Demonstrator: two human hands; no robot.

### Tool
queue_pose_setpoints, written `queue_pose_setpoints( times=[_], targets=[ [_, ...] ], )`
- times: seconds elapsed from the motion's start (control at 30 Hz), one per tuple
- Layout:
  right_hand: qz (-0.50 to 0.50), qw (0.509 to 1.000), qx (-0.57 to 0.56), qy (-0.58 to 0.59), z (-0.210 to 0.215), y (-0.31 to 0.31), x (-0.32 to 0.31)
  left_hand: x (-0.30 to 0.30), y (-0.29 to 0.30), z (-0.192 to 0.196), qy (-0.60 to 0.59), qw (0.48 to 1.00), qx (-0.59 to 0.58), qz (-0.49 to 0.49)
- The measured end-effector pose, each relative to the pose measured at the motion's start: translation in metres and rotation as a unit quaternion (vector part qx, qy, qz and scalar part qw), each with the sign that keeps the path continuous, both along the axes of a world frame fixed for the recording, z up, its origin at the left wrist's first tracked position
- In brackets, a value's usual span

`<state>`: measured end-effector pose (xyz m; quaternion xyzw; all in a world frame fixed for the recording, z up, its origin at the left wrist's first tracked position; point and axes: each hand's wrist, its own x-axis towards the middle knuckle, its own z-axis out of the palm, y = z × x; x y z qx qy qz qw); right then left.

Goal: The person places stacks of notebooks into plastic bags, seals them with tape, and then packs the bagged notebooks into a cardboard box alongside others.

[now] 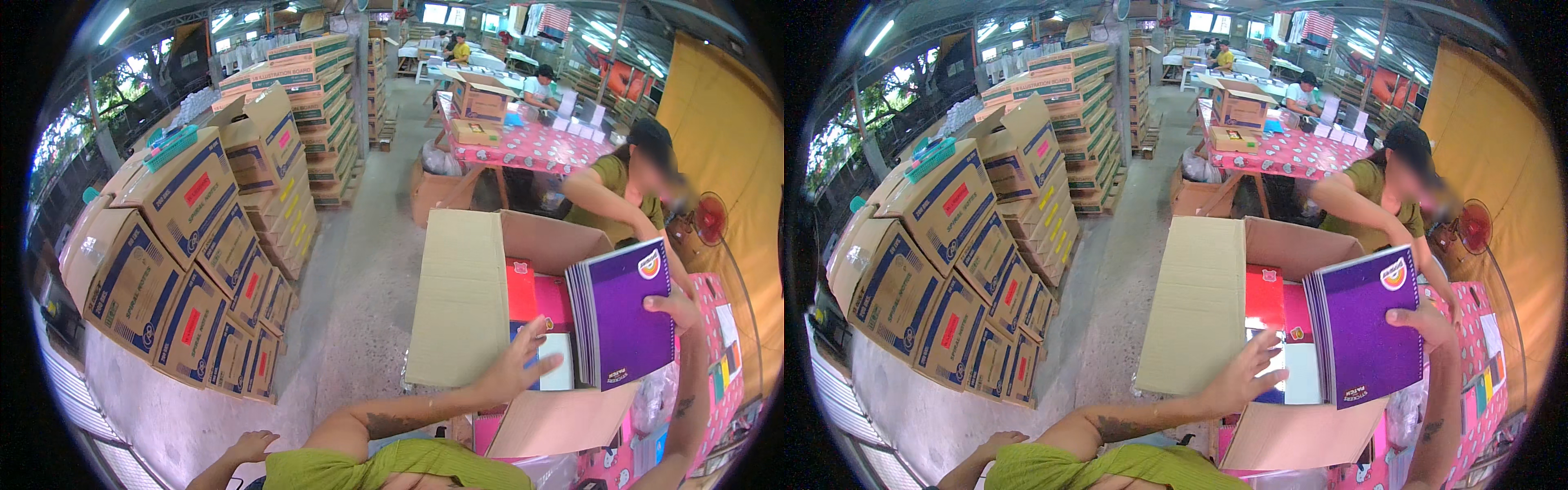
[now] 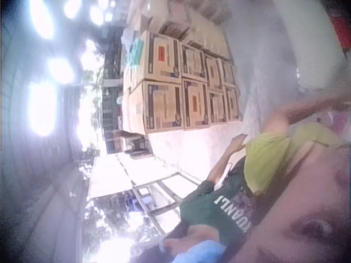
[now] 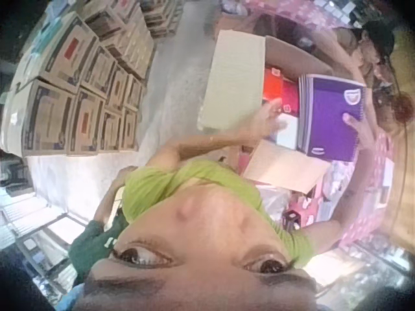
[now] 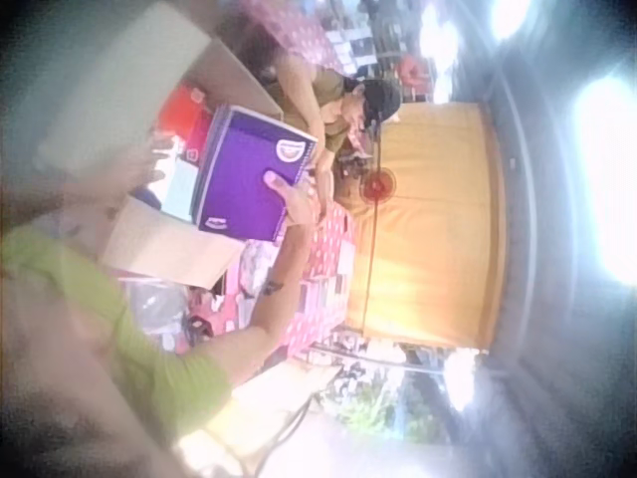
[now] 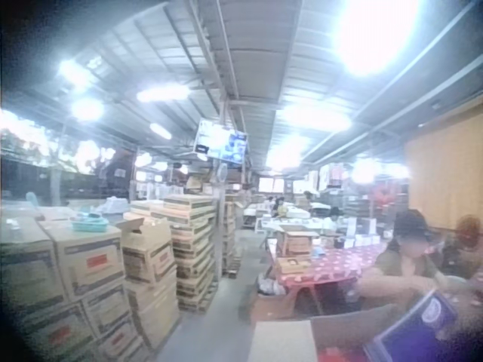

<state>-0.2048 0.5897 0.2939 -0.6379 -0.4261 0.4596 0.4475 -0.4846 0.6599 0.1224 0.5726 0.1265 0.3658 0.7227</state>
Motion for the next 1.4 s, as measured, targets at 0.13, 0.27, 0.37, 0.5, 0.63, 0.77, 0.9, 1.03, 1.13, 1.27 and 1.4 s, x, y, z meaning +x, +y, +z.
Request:
queue_pose_setpoints(
  times=[0.13,0.27,0.37,0.5,0.63,0.77,0.9,1.03,1.13,1.27,1.4],
  targets=[
    [-0.015,1.0,-0.006,0.02,0.009,0.007,-0.044,0.023,0.009,0.012,-0.078,0.981,-0.153,-0.088],
    [0.02,0.997,-0.031,-0.073,-0.014,0.026,-0.086,0.032,-0.001,0.02,-0.093,0.967,-0.231,-0.062],
    [0.018,0.989,-0.097,-0.109,-0.015,0.015,-0.065,0.034,0.004,0.004,-0.097,0.907,-0.383,-0.148],
    [0.032,0.993,-0.035,-0.104,-0.016,0.028,-0.085,0.012,0.017,0.013,-0.111,0.876,-0.449,-0.134],
    [0.026,0.998,0.031,0.039,-0.029,0.024,-0.078,0.013,0.013,0.014,-0.125,0.892,-0.422,-0.103],
    [0.03,0.991,0.046,0.122,-0.028,0.015,-0.078,0.011,0.013,0.012,-0.17,0.892,-0.394,-0.141],
    [0.013,0.994,0.105,-0.005,-0.022,0.003,-0.07,0.008,0.012,0.013,-0.184,0.888,-0.395,-0.15],
    [-0.065,0.986,0.136,-0.078,-0.005,-0.012,-0.03,0.004,0.009,0.018,-0.121,0.899,-0.413,-0.084],
    [-0.133,0.984,0.122,0.015,-0.026,-0.019,0.015,0.009,0.023,-0.037,-0.179,0.865,-0.46,-0.092],
    [-0.189,0.979,-0.055,0.059,-0.112,-0.041,0.077,0.014,0.045,-0.127,-0.218,0.848,-0.462,-0.143],
    [-0.138,0.961,-0.235,0.036,-0.184,-0.033,0.108,0.013,0.043,-0.12,-0.268,0.825,-0.478,-0.141]
  ],
)
